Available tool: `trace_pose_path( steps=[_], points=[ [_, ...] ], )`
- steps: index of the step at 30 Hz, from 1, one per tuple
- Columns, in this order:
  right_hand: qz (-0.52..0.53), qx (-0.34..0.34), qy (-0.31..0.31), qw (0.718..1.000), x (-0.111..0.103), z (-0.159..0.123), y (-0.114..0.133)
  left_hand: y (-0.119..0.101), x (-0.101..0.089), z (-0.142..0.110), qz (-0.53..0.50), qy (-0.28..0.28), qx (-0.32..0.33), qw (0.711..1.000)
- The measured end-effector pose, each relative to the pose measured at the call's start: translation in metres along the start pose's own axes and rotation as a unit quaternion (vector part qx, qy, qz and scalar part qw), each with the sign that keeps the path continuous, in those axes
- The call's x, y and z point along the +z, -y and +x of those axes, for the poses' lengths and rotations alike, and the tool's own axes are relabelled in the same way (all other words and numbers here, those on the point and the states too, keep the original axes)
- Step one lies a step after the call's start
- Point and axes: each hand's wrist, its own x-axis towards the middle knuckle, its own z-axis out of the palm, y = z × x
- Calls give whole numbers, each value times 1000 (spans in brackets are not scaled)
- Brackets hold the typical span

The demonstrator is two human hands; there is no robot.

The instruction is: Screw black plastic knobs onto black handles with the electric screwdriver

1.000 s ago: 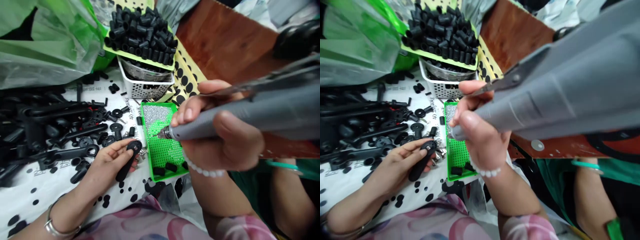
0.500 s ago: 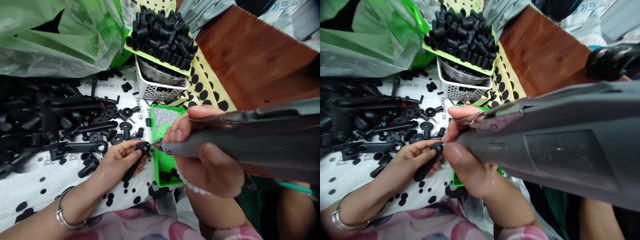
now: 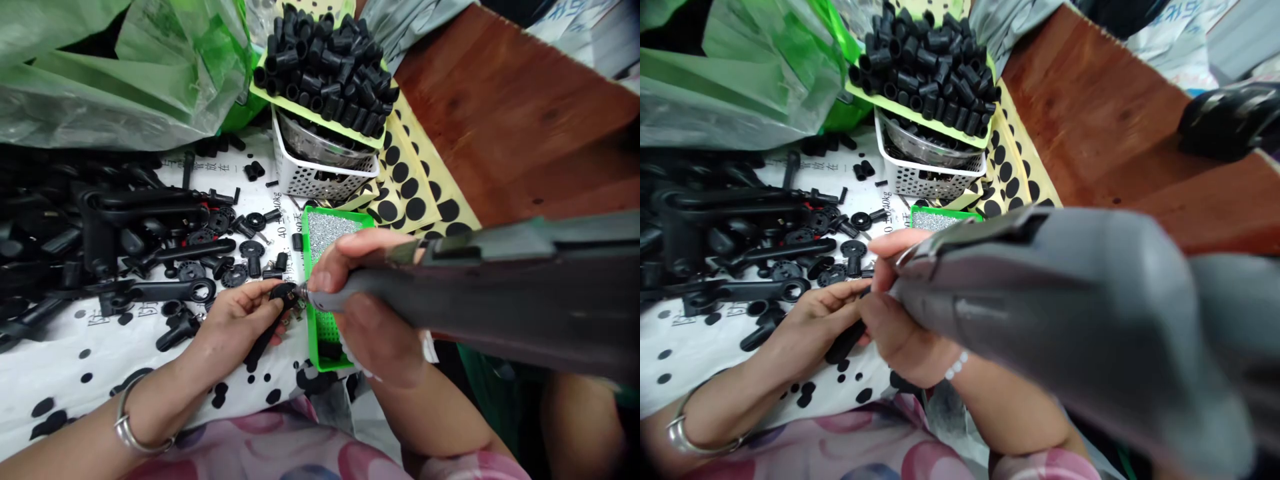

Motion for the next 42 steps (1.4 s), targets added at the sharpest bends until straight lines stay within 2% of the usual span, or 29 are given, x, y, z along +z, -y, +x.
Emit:
trace_pose_path(
  steps=[4, 9, 11, 13, 17, 21, 25, 42],
  points=[
    [25, -44, -10, 999, 8, -1, -8, 2, -1, 0, 1, 1, 16, 1000],
    [39, -39, 38, 998, -2, 6, 0, -2, -3, 0, -8, 25, 2, 1000],
    [60, -48, 11, 997, -10, 11, 8, -3, -5, 2, -13, 20, 1, 1000],
    [73, -76, -42, 993, -19, 17, 10, -2, -6, 4, -14, 20, 5, 1000],
    [36, -120, -133, 983, -39, 25, -10, 0, -7, 5, 0, 21, -1, 1000],
    [-15, -106, -169, 980, -62, 24, -37, 2, -8, 4, 14, -1, -1, 1000],
    [-33, -96, -173, 980, -74, 22, -47, 4, -10, 6, 24, -6, -4, 1000],
    [-90, -61, -206, 973, -76, 21, -55, 5, -11, 5, 25, -11, -6, 1000]
  ],
)
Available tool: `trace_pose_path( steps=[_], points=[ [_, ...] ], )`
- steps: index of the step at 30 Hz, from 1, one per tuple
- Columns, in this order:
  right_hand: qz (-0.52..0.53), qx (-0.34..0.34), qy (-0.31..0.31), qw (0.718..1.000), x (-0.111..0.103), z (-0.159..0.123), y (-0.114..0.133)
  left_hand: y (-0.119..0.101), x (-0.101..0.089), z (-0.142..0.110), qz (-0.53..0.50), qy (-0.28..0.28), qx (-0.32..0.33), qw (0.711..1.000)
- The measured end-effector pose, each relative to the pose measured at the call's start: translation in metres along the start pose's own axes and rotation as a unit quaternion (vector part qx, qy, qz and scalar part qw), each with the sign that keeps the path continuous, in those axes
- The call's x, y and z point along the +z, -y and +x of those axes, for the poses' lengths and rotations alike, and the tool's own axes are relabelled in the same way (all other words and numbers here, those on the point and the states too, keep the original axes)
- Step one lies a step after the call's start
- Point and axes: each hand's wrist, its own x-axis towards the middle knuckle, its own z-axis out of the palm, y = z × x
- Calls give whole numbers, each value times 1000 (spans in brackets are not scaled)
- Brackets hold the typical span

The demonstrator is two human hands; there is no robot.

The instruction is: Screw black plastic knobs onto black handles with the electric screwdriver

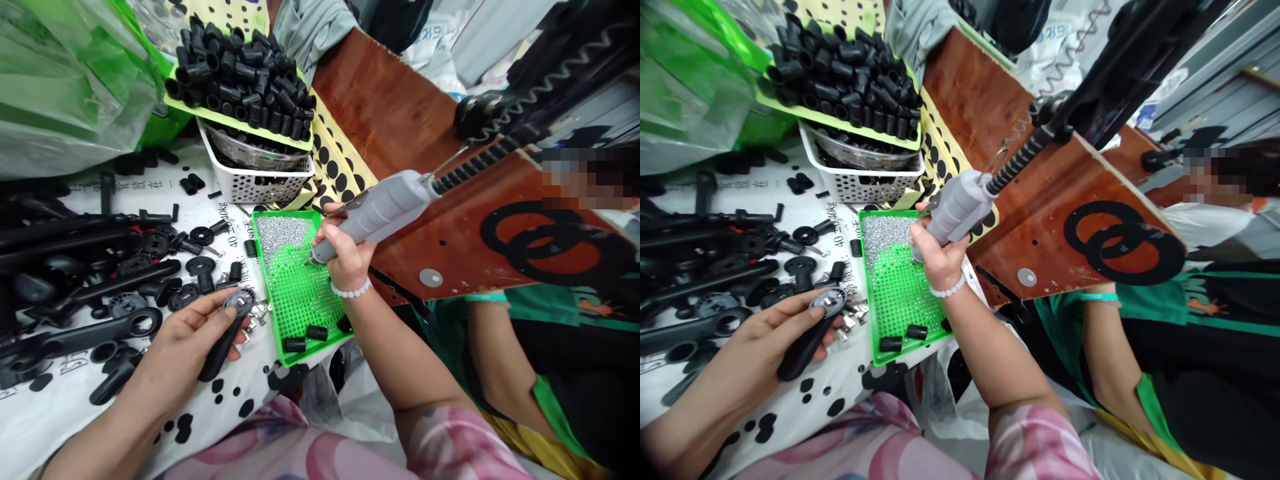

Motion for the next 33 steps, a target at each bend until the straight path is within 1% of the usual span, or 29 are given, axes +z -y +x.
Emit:
trace_pose_path(
  steps=[7, 16, 22, 25, 28, 31, 33],
  points=[
    [10, -13, 2, 1000, 1, -1, -5, -1, -1, -2, 7, 26, 6, 1000],
    [18, -16, -5, 1000, 2, -1, -4, -1, 1, -3, 25, 25, 12, 999],
    [26, -17, -12, 999, 5, 0, -3, -5, 4, -6, 10, 35, 19, 999],
    [38, -17, -16, 999, 4, 2, 10, -7, 6, -8, -4, 38, 32, 999],
    [75, -24, -10, 997, 8, 4, 32, -7, 8, -8, -12, 45, 35, 998],
    [125, -25, 23, 992, 18, 0, 61, -6, 10, -8, -26, 48, 22, 998],
    [131, -20, 55, 990, 27, -5, 78, -6, 10, -8, -30, 45, 15, 998]
  ],
)
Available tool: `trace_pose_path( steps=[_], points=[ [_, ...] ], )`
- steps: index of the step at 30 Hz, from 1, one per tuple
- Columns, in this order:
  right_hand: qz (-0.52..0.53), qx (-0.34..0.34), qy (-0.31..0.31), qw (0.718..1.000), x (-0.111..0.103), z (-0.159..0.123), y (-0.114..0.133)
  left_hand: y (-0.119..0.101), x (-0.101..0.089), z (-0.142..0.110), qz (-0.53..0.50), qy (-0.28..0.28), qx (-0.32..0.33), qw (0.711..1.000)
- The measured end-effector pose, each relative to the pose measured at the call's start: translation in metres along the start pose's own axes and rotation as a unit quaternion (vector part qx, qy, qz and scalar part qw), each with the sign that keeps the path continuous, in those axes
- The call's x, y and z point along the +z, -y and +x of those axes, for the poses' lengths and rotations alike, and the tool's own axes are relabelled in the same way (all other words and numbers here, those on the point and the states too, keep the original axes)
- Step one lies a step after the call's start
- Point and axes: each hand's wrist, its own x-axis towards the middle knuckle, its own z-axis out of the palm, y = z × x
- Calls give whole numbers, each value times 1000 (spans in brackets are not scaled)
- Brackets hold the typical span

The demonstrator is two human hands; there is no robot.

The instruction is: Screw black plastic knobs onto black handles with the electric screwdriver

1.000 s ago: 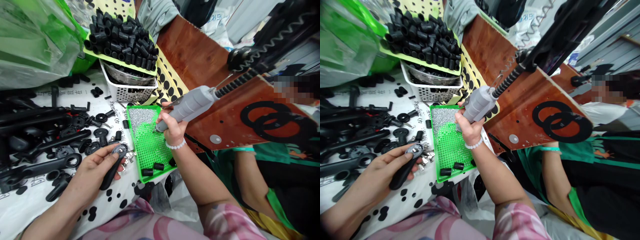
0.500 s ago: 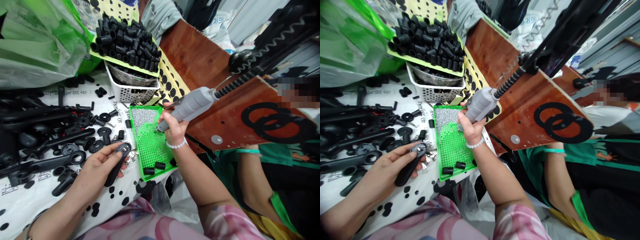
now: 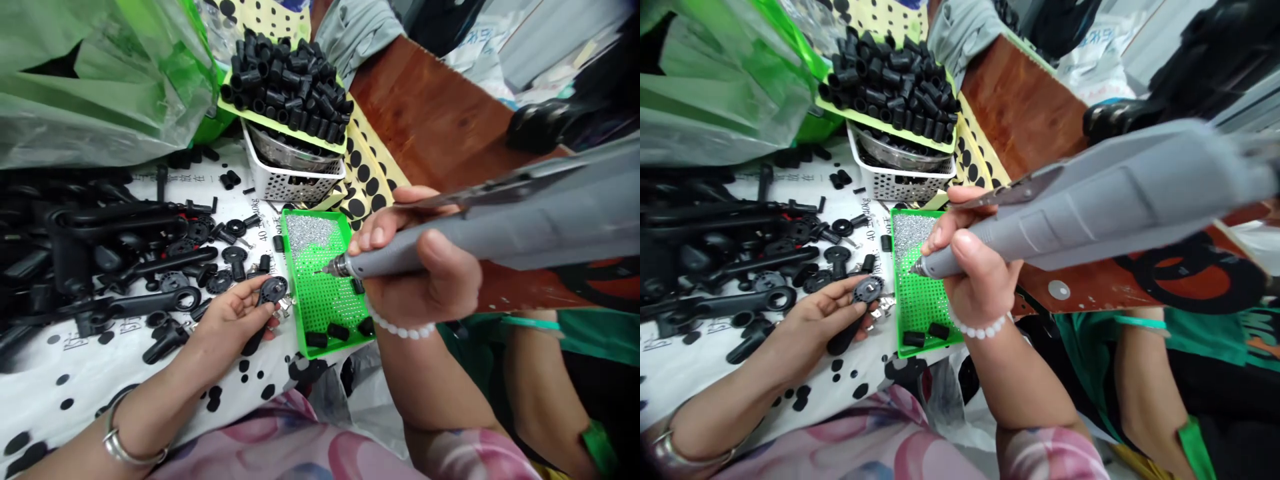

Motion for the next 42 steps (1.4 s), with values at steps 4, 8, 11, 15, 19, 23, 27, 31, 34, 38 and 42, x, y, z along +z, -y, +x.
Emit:
trace_pose_path(
  steps=[4, 8, 11, 15, 19, 23, 27, 31, 34, 38, 42],
  points=[
    [15, 46, 75, 996, 23, -11, 15, -1, 0, 0, 16, 3, 2, 1000],
    [33, 62, 110, 991, 32, -21, 8, 0, -1, 1, 29, 35, 25, 999],
    [33, 50, 125, 990, 33, -26, -2, 0, -1, 1, 26, 43, 24, 998],
    [34, 67, 128, 989, 32, -33, -7, -1, 1, 0, 17, 35, 9, 999],
    [41, 74, 142, 986, 29, -37, -8, -3, 1, -1, 18, 39, 8, 999],
    [47, 65, 137, 987, 27, -36, -9, -4, 2, 0, 32, 37, 8, 999],
    [39, 61, 141, 987, 26, -35, -9, -4, 4, 0, 44, 27, 5, 999],
    [40, 90, 142, 985, 26, -36, -7, -3, 4, 1, 53, 33, 13, 998],
    [42, 88, 146, 984, 26, -35, -5, -3, 4, 1, 51, 27, 15, 998],
    [33, 92, 155, 983, 27, -34, -6, 0, 5, 0, 61, 14, 37, 997],
    [35, 108, 150, 982, 30, -34, -9, 4, 3, -1, 86, 33, 68, 993]
  ],
)
